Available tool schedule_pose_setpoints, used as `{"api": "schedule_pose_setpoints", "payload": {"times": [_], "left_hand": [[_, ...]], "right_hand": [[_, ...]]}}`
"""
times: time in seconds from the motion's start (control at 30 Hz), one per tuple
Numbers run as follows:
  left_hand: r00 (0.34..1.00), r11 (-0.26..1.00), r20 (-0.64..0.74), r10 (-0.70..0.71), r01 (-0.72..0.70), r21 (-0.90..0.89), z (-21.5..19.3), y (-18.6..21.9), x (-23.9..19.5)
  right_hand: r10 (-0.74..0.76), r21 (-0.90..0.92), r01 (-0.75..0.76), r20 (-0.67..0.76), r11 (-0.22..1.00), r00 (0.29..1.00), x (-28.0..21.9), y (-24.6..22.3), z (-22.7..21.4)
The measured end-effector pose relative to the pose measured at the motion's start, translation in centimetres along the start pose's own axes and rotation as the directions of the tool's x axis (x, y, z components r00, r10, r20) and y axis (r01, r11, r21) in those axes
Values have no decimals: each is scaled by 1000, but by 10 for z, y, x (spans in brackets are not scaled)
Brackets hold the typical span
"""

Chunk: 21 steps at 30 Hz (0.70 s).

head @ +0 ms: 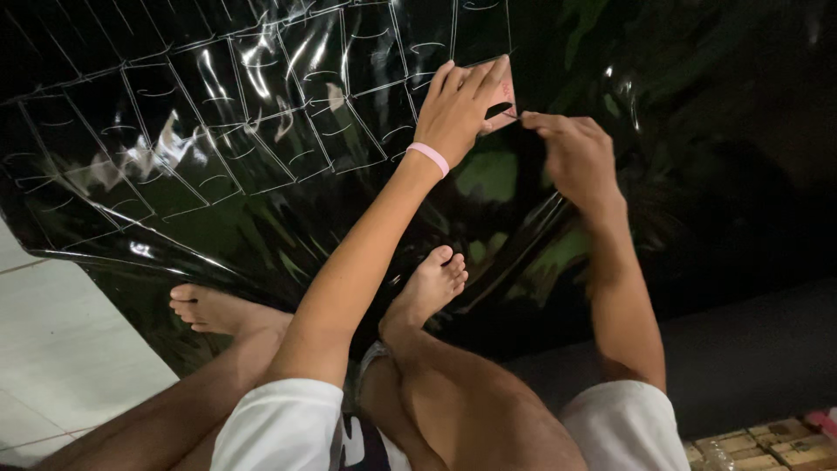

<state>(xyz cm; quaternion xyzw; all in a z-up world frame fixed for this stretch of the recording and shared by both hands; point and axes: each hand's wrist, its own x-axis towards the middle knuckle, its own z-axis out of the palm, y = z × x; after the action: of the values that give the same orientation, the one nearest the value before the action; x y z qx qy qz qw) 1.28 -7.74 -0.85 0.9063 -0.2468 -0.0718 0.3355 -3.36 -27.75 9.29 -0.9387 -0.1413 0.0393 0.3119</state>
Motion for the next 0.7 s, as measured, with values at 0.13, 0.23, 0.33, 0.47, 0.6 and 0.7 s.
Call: {"api": "schedule_pose_setpoints", "payload": {"times": [0.13, 0.23, 0.33, 0.47, 0.6, 0.7], "left_hand": [[1000, 997, 27, 10, -12, 72, 1, -4, -1], [1000, 999, 14, 12, -13, 43, 0, -5, 0], [996, 990, 69, 48, -56, 130, -3, -4, 4], [988, 961, 74, 134, -148, 236, -7, 1, 14], [978, 882, -53, 200, -156, 445, -32, -26, 6], [926, 976, 338, -168, 108, 190, -69, -46, -9]], "right_hand": [[-64, -22, 65, 37, 998, 997, 14, -5, 20], [-85, -101, 85, 8, 991, 996, 17, -4, 15], [-53, -160, 47, -37, 986, 998, 7, -3, -1], [105, -38, -108, -56, 993, 993, -40, -11, -5], [214, -72, -228, -164, 971, 963, -104, -18, -4], [314, -103, -344, -230, 933, 921, -155, -32, -1]]}}
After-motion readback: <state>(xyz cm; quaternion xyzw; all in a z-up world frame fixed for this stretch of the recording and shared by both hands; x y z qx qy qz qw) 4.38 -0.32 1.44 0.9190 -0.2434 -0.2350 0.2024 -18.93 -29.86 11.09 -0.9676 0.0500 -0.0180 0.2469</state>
